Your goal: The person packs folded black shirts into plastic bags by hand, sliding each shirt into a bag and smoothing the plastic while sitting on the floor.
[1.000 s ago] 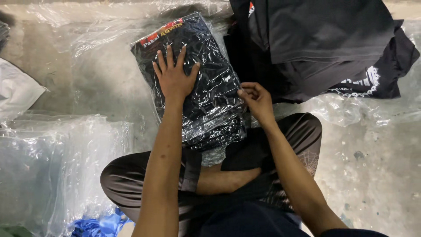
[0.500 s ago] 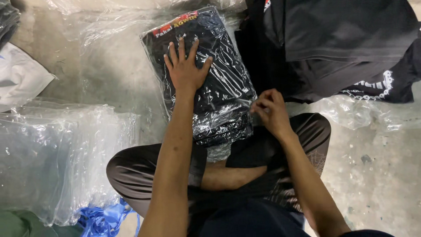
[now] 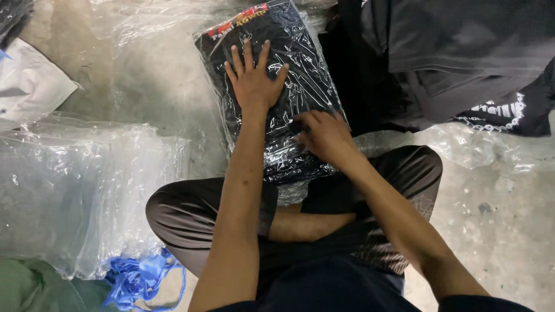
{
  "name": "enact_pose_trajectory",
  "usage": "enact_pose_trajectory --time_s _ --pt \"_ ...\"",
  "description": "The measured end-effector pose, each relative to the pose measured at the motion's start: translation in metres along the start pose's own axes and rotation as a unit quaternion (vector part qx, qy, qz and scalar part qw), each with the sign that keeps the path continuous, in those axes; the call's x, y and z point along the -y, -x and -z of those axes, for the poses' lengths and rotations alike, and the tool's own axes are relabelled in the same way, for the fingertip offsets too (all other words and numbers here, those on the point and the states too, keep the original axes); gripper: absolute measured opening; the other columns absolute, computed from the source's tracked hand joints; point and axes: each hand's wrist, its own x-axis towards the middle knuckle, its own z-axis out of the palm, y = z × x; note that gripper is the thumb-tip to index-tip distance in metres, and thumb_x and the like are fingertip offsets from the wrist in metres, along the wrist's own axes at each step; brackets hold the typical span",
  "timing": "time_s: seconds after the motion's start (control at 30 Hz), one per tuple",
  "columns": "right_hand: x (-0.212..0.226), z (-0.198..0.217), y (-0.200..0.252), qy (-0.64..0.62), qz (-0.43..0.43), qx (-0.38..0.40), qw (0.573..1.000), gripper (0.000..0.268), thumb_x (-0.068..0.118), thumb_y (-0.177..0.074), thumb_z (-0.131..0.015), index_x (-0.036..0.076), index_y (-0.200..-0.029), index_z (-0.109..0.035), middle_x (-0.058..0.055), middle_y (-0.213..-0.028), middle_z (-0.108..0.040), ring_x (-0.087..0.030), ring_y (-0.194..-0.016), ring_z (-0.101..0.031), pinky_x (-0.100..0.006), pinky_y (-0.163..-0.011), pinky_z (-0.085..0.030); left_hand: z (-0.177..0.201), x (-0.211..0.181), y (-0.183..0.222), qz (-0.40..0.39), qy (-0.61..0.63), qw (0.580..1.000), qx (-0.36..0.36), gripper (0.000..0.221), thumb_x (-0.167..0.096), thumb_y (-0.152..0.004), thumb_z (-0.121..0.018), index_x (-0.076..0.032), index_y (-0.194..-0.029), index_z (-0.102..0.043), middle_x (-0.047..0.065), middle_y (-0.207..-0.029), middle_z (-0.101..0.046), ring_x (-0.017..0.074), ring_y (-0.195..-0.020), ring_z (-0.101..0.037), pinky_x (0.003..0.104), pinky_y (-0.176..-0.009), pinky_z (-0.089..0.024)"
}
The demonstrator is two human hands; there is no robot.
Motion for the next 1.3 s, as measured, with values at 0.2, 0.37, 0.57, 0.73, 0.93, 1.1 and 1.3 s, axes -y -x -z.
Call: enact_pose_trajectory --time_s 0.2,0.37,0.57,0.73,0.93,1.1,1.3 --pt "-0.018 -0.022 0.013 0.062 0.062 0.050 0.995 0.015 0.012 -0.083 -0.060 0.023 -0.093 -0.065 0.004 -0.092 -0.062 -0.019 -0.084 -0.056 -0.038 -0.076 -0.034 -0.006 0.002 -0.004 -0.006 0.005 1.000 -0.011 0.075 -0.073 -0.085 -0.021 -0.035 -0.150 -0.016 0.005 -0.158 -0.002 0.0325 -0.142 0.010 0.055 -0.114 0.004" --pt "-0.007 0.005 0.026 0.124 0.115 0.138 0.976 0.013 0.026 -0.086 -0.058 0.026 -0.097 -0.062 0.001 -0.100 -0.059 -0.025 -0.093 -0.056 -0.047 -0.080 -0.037 -0.011 0.004 -0.007 -0.005 0.024 0.999 -0.045 0.073 -0.071 -0.087 -0.026 -0.033 -0.149 -0.023 0.008 -0.157 -0.007 0.0355 -0.143 0.005 0.057 -0.113 0.002" --pt "0.030 0.052 0.015 -0.041 0.021 -0.153 0.987 0.041 0.026 -0.083 -0.076 0.008 -0.114 -0.057 -0.015 -0.118 -0.046 -0.027 -0.101 -0.058 -0.037 -0.070 -0.056 0.041 0.012 -0.007 0.014 0.188 0.960 0.210 0.108 -0.080 -0.060 -0.012 -0.028 -0.153 0.000 0.004 -0.154 0.026 0.0282 -0.134 0.037 0.052 -0.106 0.025" --pt "0.044 -0.035 -0.026 0.072 0.009 0.102 0.992 0.056 0.048 -0.080 -0.066 0.018 -0.125 -0.054 -0.007 -0.117 -0.061 -0.032 -0.108 -0.057 -0.049 -0.091 -0.035 0.015 0.021 -0.022 -0.034 0.081 0.974 0.208 0.119 -0.075 -0.069 -0.066 -0.036 -0.152 0.010 0.005 -0.147 0.038 0.0338 -0.129 0.042 0.057 -0.106 0.023" --pt "0.044 -0.039 -0.005 0.113 0.135 0.054 0.983 0.015 0.017 -0.087 -0.057 0.024 -0.087 -0.070 0.005 -0.081 -0.060 -0.021 -0.074 -0.054 -0.040 -0.071 -0.030 0.017 0.015 -0.021 -0.006 0.067 0.970 0.234 0.120 -0.076 -0.071 -0.064 -0.034 -0.151 0.016 0.005 -0.144 0.043 0.0342 -0.128 0.044 0.057 -0.107 0.023" --pt "0.044 -0.022 0.037 0.116 0.180 0.107 0.971 0.018 0.015 -0.080 -0.062 0.027 -0.087 -0.073 0.001 -0.099 -0.058 -0.026 -0.091 -0.049 -0.045 -0.083 -0.035 0.022 0.016 -0.019 -0.009 0.092 0.969 0.229 0.115 -0.072 -0.074 -0.064 -0.034 -0.152 0.012 0.004 -0.146 0.041 0.0343 -0.129 0.043 0.057 -0.107 0.023" --pt "0.031 -0.011 0.053 -0.436 -0.213 0.044 0.873 0.024 0.025 -0.091 -0.055 0.011 -0.109 -0.065 -0.010 -0.117 -0.063 -0.022 -0.102 -0.062 -0.033 -0.076 -0.049 0.025 0.013 -0.014 -0.003 0.090 0.970 0.226 0.117 -0.073 -0.070 -0.063 -0.034 -0.152 0.011 0.004 -0.148 0.038 0.0334 -0.131 0.041 0.056 -0.107 0.023"
